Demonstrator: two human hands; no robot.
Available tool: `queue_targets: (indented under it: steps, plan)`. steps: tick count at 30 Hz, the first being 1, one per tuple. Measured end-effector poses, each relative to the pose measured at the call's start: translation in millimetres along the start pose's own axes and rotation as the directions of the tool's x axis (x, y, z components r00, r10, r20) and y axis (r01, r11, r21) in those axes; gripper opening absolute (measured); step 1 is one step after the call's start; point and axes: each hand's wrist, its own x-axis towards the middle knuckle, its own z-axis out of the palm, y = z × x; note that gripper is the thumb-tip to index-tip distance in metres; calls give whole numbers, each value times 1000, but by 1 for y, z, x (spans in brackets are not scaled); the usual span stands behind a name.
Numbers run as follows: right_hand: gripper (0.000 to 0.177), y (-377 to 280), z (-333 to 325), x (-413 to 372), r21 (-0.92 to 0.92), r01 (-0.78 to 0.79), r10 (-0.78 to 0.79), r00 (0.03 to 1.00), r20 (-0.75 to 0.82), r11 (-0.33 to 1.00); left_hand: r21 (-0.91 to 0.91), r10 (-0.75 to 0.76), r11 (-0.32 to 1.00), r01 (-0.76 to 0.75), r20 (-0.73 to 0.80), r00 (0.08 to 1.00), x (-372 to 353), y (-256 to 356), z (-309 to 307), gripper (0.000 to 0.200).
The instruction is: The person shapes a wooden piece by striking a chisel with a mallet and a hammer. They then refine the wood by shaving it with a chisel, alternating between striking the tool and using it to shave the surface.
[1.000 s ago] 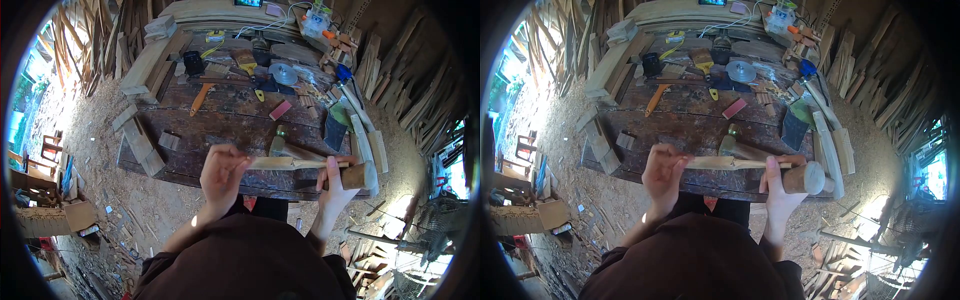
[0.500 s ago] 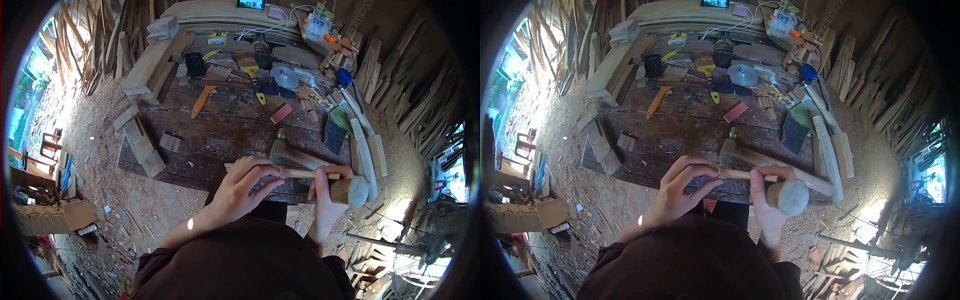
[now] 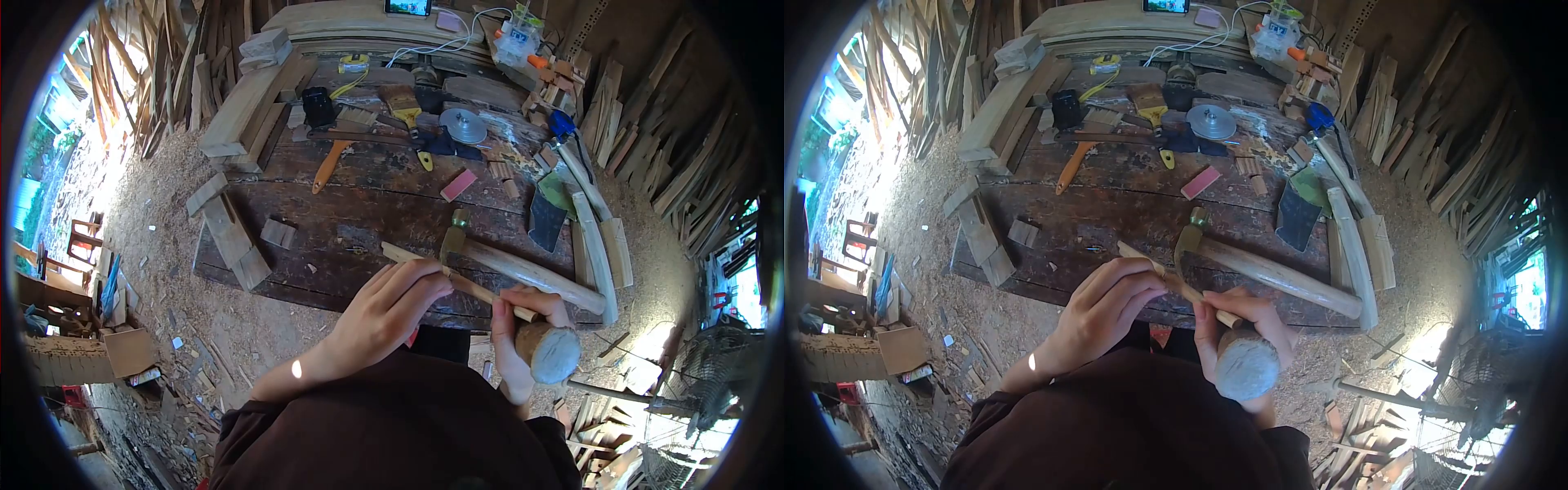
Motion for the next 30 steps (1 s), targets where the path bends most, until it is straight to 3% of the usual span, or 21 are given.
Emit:
queue_targets:
  steps: [4,12,14,15,17,19,21,23,24,26,27,28,30]
  plan:
    - [21,-1,-1,0,-54,56,-56,998,13,997,39,37,998,-42,126,991,0,-1,-4,27]
    - [20,-5,-5,1,-45,64,-62,997,35,997,47,59,996,-71,232,971,5,-6,-6,24]
    - [18,-7,-7,-1,-58,-3,7,997,77,998,12,64,998,-69,235,970,5,-7,-6,23]
    - [18,-4,-6,-2,-58,-3,8,997,74,998,-60,43,998,-31,227,973,5,-6,-6,22]
    - [13,3,-4,-5,29,-173,175,983,-59,984,-133,25,991,4,221,975,6,-4,-9,21]
    - [12,5,-10,-4,-13,-259,258,965,-56,966,-284,-100,948,146,170,980,4,-3,-15,21]
    - [11,5,-11,-2,-55,-341,338,940,-51,939,-212,-162,961,180,99,982,1,-14,-19,19]
    - [10,4,-10,-1,64,-370,373,927,-43,927,-45,-212,977,210,-41,976,2,-30,-23,25]
    - [9,4,-10,1,123,-382,389,920,-40,916,-45,-210,977,208,-41,977,5,-30,-25,25]
    - [10,3,-12,5,130,-368,370,929,10,921,-174,-220,961,215,-9,975,11,-28,-29,35]
    - [10,2,-13,7,136,-356,351,934,64,924,-196,-108,972,127,107,988,13,-28,-31,43]
    - [10,1,-13,11,139,-355,350,935,63,925,-194,-106,973,125,107,989,12,-27,-30,43]
    - [15,-2,-13,21,287,-314,292,949,118,905,-249,-42,958,145,378,925,7,-25,-15,40]
